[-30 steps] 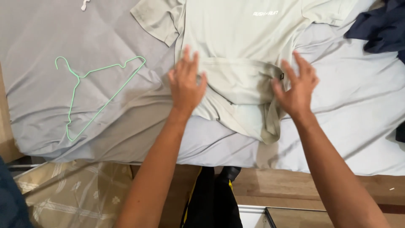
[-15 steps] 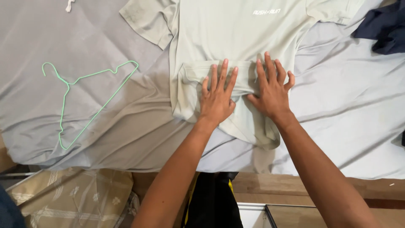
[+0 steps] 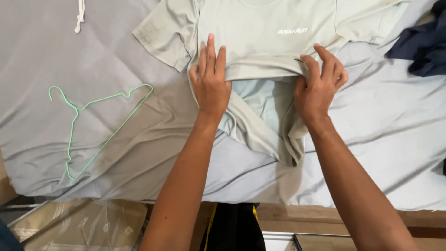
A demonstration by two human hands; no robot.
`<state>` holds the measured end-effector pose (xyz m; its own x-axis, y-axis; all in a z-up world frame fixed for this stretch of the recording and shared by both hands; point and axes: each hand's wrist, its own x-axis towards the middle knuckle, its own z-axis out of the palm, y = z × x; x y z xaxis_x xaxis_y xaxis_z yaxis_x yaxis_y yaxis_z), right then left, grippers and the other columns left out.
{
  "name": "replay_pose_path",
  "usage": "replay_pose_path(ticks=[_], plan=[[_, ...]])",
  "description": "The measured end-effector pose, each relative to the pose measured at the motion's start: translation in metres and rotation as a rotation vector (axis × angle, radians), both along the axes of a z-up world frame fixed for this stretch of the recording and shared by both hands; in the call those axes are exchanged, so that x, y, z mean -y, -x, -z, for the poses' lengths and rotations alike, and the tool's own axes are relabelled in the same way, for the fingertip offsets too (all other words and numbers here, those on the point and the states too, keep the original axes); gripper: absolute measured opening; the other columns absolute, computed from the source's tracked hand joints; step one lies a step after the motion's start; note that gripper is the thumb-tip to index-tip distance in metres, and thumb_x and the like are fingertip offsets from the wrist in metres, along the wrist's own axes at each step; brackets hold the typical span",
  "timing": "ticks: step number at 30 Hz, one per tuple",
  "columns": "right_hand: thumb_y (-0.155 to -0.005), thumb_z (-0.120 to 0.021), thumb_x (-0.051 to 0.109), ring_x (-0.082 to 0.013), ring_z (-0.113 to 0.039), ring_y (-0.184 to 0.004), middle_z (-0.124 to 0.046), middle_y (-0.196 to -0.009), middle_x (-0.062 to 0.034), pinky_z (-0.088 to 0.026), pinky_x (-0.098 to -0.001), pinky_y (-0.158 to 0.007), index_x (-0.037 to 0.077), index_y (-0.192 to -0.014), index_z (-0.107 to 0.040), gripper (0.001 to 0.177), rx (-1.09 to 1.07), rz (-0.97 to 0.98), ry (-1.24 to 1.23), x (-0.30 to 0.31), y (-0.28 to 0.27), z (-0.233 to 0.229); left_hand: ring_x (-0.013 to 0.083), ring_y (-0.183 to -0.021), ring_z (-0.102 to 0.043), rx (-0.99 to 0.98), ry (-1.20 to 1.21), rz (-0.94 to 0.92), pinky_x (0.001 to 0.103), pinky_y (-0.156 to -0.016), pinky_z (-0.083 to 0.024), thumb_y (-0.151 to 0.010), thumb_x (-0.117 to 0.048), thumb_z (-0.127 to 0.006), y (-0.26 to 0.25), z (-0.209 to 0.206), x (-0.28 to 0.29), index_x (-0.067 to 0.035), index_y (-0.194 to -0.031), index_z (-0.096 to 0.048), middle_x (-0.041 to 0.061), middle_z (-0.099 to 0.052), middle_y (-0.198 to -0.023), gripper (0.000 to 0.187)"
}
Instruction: Hanging a t-shirt on a plastic clothes hanger on top of a bed.
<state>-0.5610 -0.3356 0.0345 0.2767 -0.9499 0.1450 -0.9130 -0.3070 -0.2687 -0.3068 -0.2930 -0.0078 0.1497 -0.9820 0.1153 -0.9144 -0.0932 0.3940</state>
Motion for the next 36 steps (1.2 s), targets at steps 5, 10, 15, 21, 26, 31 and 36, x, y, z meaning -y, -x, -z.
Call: replay_pose_path(ticks=[5, 10, 15, 21, 26, 31, 36], plan=[[-0.088, -0.073, 0.015, -0.0401, -0.030, -0.154, -0.035, -0.168, -0.0135, -0.027, -0.0535, -0.121, 0.012, -0.149, -0.055, 0.063, 0.021, -0.092, -0.121, 0.004, -0.014, 0.006, 0.0341, -0.156, -0.031, -0.186, -0.095, 0.118, 0.048, -0.115, -0.031, -0.081, -0.022, -0.079, 0.004, -0.019, 0.006, -0.016, -0.157, -0.042, 0.011, -0.018, -0.172, 0.085], [-0.090, -0.071, 0.037, -0.0449, -0.022, -0.156, -0.027, -0.170, -0.0170, -0.022, -0.0596, -0.123, 0.011, -0.158, -0.046, 0.077, 0.009, -0.157, -0.248, 0.003, -0.003, 0.033, 0.0345, -0.158, -0.019, -0.239, -0.197, 0.214, 0.048, -0.121, -0.027, -0.085, -0.042, -0.073, 0.008, 0.010, 0.000, -0.017, -0.161, -0.035, 0.012, -0.015, -0.171, 0.089], [-0.094, -0.067, 0.040, -0.0398, -0.027, -0.159, -0.034, -0.170, -0.0137, -0.021, -0.0586, -0.127, 0.014, -0.158, -0.047, 0.072, 0.021, -0.139, -0.211, 0.001, 0.001, 0.055, 0.0302, -0.159, -0.022, -0.105, -0.166, 0.207, 0.046, -0.122, -0.027, -0.095, -0.052, -0.065, 0.010, 0.033, -0.006, -0.017, -0.163, -0.034, 0.010, -0.020, -0.172, 0.082], [-0.095, -0.061, 0.043, -0.0387, -0.028, -0.158, -0.037, -0.169, -0.0128, -0.019, -0.0567, -0.126, 0.016, -0.155, -0.048, 0.068, 0.011, -0.117, -0.168, 0.000, 0.002, 0.075, 0.0296, -0.158, -0.030, -0.094, -0.067, 0.186, 0.045, -0.121, -0.029, -0.096, -0.051, -0.064, 0.012, 0.046, -0.006, -0.018, -0.160, -0.040, 0.010, -0.029, -0.170, 0.076], [-0.096, -0.057, 0.046, -0.0378, -0.028, -0.158, -0.037, -0.168, -0.0120, -0.019, -0.0558, -0.126, 0.017, -0.156, -0.047, 0.067, -0.015, -0.109, -0.153, 0.000, 0.005, 0.085, 0.0292, -0.156, -0.032, -0.058, -0.052, 0.188, 0.044, -0.119, -0.030, -0.096, -0.051, -0.064, 0.013, 0.053, -0.005, -0.018, -0.159, -0.041, 0.011, -0.031, -0.170, 0.075], [-0.097, -0.055, 0.048, -0.0374, -0.028, -0.157, -0.037, -0.168, -0.0114, -0.018, -0.0549, -0.126, 0.018, -0.155, -0.047, 0.067, -0.018, -0.113, -0.143, 0.000, 0.007, 0.093, 0.0295, -0.155, -0.034, -0.035, -0.034, 0.175, 0.044, -0.118, -0.031, -0.095, -0.051, -0.063, 0.014, 0.057, -0.004, -0.019, -0.158, -0.044, 0.011, -0.033, -0.168, 0.073], [-0.097, -0.054, 0.049, -0.0370, -0.029, -0.157, -0.038, -0.168, -0.0110, -0.018, -0.0533, -0.126, 0.018, -0.155, -0.047, 0.066, -0.025, -0.110, -0.145, -0.006, 0.009, 0.091, 0.0295, -0.155, -0.035, -0.056, -0.020, 0.170, 0.045, -0.116, -0.034, -0.095, -0.051, -0.064, 0.016, 0.052, -0.009, -0.020, -0.157, -0.045, 0.010, -0.035, -0.168, 0.072]])
